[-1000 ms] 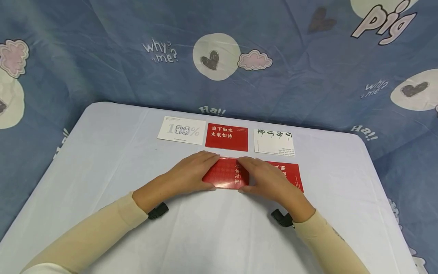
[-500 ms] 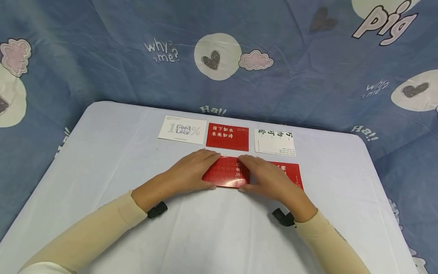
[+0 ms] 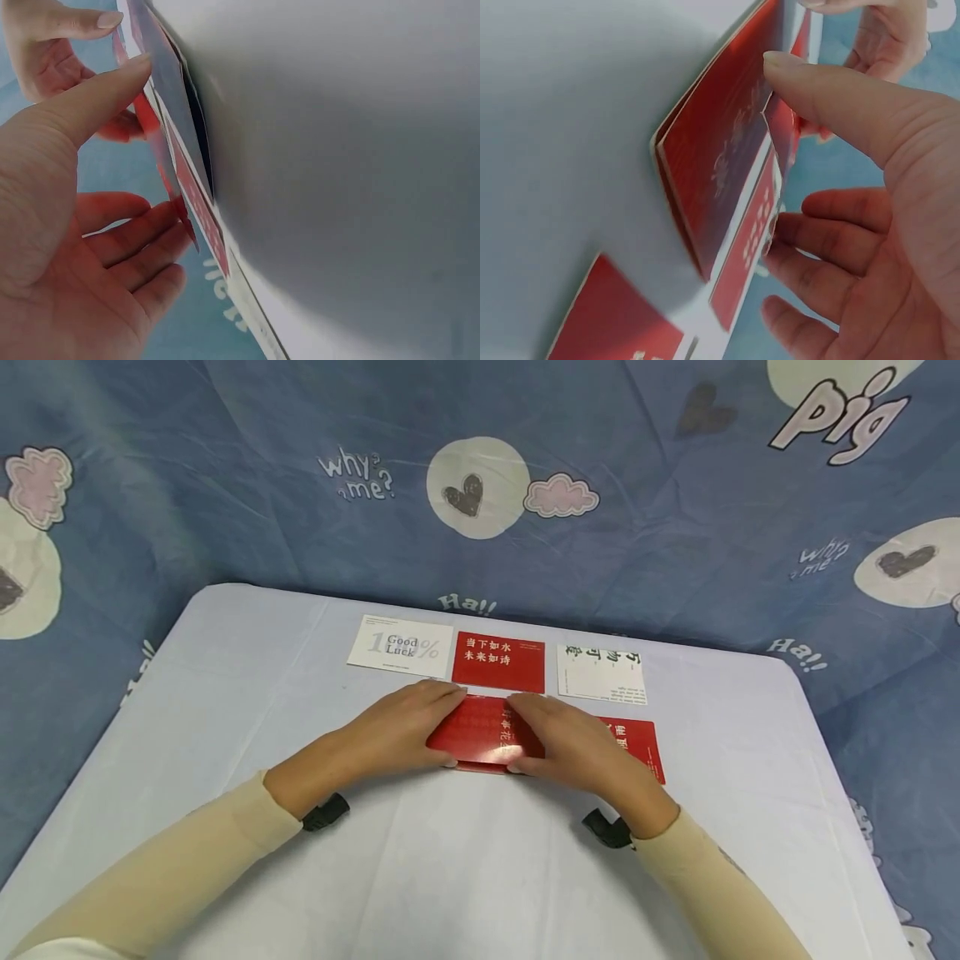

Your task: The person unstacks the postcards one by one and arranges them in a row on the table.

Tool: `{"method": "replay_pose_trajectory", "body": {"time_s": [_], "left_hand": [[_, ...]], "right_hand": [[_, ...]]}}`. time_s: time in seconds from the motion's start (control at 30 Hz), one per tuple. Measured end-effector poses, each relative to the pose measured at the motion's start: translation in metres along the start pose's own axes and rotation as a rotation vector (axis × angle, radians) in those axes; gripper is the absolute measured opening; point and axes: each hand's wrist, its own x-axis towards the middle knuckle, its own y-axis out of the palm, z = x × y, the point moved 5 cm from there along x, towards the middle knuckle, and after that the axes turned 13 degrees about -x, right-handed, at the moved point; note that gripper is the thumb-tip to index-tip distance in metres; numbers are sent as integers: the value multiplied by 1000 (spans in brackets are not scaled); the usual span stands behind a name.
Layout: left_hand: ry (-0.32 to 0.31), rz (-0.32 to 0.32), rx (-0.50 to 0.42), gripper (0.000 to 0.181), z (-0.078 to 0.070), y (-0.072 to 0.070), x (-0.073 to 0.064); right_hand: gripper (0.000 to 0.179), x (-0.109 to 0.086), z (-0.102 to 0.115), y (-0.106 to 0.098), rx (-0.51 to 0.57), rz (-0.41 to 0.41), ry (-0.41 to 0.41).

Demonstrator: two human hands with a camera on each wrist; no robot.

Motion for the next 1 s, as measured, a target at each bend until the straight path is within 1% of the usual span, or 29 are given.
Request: {"method": "replay_pose_trajectory", "body": {"time_s": [0.23, 0.37, 0.6, 0.77, 1.0], "left_hand": [[-10, -4, 1, 88, 7, -14, -7], [-19, -5, 7, 88, 13, -22, -12], [-65, 18, 2, 92, 25, -32, -22], [-89, 26, -2, 92, 36, -39, -30], [-94, 27, 1, 91, 47, -47, -40]], "right_hand": [[86, 15, 10, -1, -35, 3, -23], [85, 24, 19, -3, -57, 1, -50], [84, 39, 34, -3, -101, -1, -80], [85, 48, 43, -3, -104, 12, -86], [85, 60, 56, -1, -106, 4, -91]]}}
